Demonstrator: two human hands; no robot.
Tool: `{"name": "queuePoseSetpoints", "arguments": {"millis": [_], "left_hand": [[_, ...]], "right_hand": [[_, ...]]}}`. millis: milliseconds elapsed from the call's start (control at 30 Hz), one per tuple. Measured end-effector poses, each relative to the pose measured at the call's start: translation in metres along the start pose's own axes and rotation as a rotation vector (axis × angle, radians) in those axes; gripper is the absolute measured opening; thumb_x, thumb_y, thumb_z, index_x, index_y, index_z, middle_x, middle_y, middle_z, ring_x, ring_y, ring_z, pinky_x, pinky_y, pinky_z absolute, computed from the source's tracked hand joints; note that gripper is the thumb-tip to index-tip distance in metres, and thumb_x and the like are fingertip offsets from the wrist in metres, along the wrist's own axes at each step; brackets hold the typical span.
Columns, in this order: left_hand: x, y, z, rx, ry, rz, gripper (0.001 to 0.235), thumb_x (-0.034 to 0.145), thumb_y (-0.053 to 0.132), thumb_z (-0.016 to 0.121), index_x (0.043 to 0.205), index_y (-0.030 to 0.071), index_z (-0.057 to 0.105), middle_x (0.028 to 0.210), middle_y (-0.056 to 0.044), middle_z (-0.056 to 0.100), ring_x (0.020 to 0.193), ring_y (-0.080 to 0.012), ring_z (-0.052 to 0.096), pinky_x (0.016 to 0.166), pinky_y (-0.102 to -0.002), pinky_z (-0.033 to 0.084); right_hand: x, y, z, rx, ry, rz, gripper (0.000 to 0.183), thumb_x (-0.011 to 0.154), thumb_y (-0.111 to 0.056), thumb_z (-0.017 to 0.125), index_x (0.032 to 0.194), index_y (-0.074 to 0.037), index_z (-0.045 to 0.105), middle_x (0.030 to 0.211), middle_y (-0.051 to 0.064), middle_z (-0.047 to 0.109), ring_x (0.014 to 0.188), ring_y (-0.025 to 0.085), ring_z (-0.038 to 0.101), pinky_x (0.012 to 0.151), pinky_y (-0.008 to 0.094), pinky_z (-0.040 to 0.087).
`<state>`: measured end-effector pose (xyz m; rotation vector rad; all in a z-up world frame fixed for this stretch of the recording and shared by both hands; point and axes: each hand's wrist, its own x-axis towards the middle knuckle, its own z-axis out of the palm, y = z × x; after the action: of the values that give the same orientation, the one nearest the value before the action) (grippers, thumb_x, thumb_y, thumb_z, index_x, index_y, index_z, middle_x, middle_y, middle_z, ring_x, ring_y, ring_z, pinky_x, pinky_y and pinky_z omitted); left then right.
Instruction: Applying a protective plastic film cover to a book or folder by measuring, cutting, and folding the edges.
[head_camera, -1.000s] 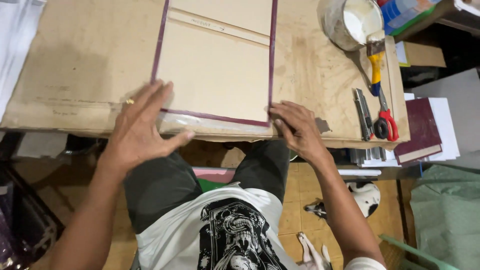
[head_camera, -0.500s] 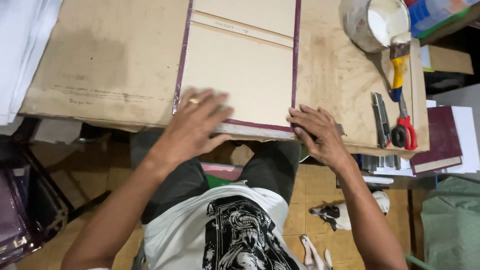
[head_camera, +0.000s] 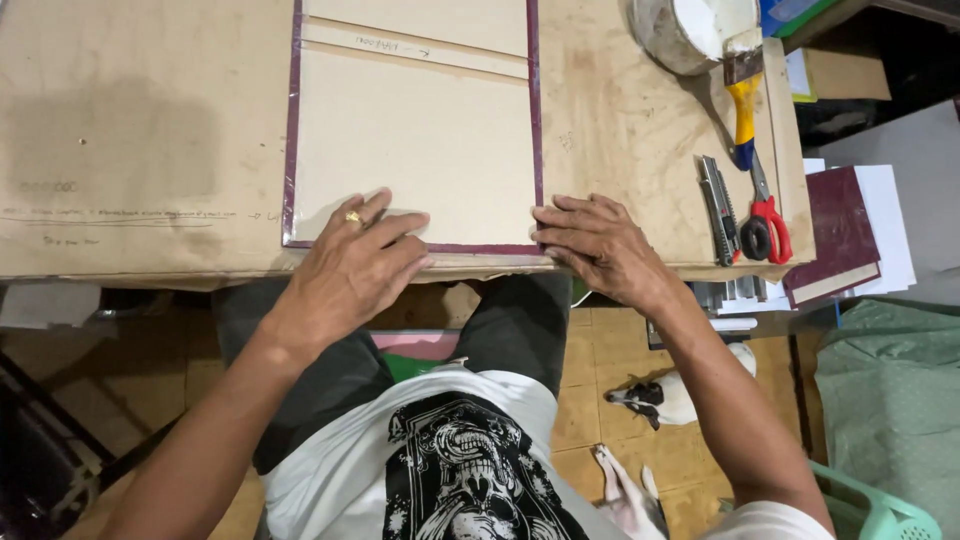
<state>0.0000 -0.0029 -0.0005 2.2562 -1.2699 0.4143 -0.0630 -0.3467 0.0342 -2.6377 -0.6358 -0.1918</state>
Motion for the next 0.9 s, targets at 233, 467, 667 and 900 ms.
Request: {"name": "queuePoseSetpoints", "arguments": {"millis": [233, 467, 667, 900], "left_hand": [[0.0, 0.004, -0.004, 0.01, -0.01, -0.008, 0.009, 0.095, 0.022, 0.071, 0.091, 0.014, 0.071, 0.119, -0.008, 0.073, 0.117, -0.0467, 0.066, 0.095, -0.068, 0.052], [-0.012, 0.0, 0.019, 0.09, -0.017, 0.006, 0.012, 0.095, 0.025, 0.065, 0.105, 0.02, 0.063, 0.131, -0.004, 0.062, 0.122, -0.0362, 0.063, 0.106, -0.062, 0.046], [0.015, 0.023, 0.052, 0.031, 0.047, -0.117, 0.023, 0.094, 0.017, 0.067, 0.117, 0.017, 0.065, 0.13, -0.01, 0.059, 0.116, -0.0484, 0.063, 0.096, -0.07, 0.048], [-0.002, -0.02, -0.032, -0.444, 0.11, -0.15, 0.027, 0.104, 0.015, 0.056, 0.126, 0.003, 0.066, 0.139, -0.022, 0.059, 0.121, -0.0495, 0.062, 0.099, -0.068, 0.05]], "right_hand": [[0.002, -0.002, -0.001, -0.076, 0.007, -0.075, 0.019, 0.097, -0.026, 0.074, 0.115, -0.025, 0.079, 0.13, 0.003, 0.074, 0.131, 0.032, 0.062, 0.108, 0.05, 0.042], [0.01, -0.01, -0.005, 0.057, -0.002, -0.068, 0.03, 0.102, -0.025, 0.059, 0.127, -0.017, 0.072, 0.131, 0.008, 0.072, 0.125, 0.036, 0.065, 0.103, 0.051, 0.048], [0.018, -0.007, 0.014, -0.099, 0.01, 0.088, 0.086, 0.081, -0.043, 0.079, 0.151, -0.003, 0.049, 0.15, 0.032, 0.049, 0.137, 0.053, 0.047, 0.113, 0.064, 0.035], [0.006, 0.013, 0.03, -0.178, 0.023, 0.051, 0.082, 0.084, -0.045, 0.075, 0.153, -0.009, 0.051, 0.156, 0.025, 0.047, 0.142, 0.046, 0.045, 0.119, 0.057, 0.03]]}}
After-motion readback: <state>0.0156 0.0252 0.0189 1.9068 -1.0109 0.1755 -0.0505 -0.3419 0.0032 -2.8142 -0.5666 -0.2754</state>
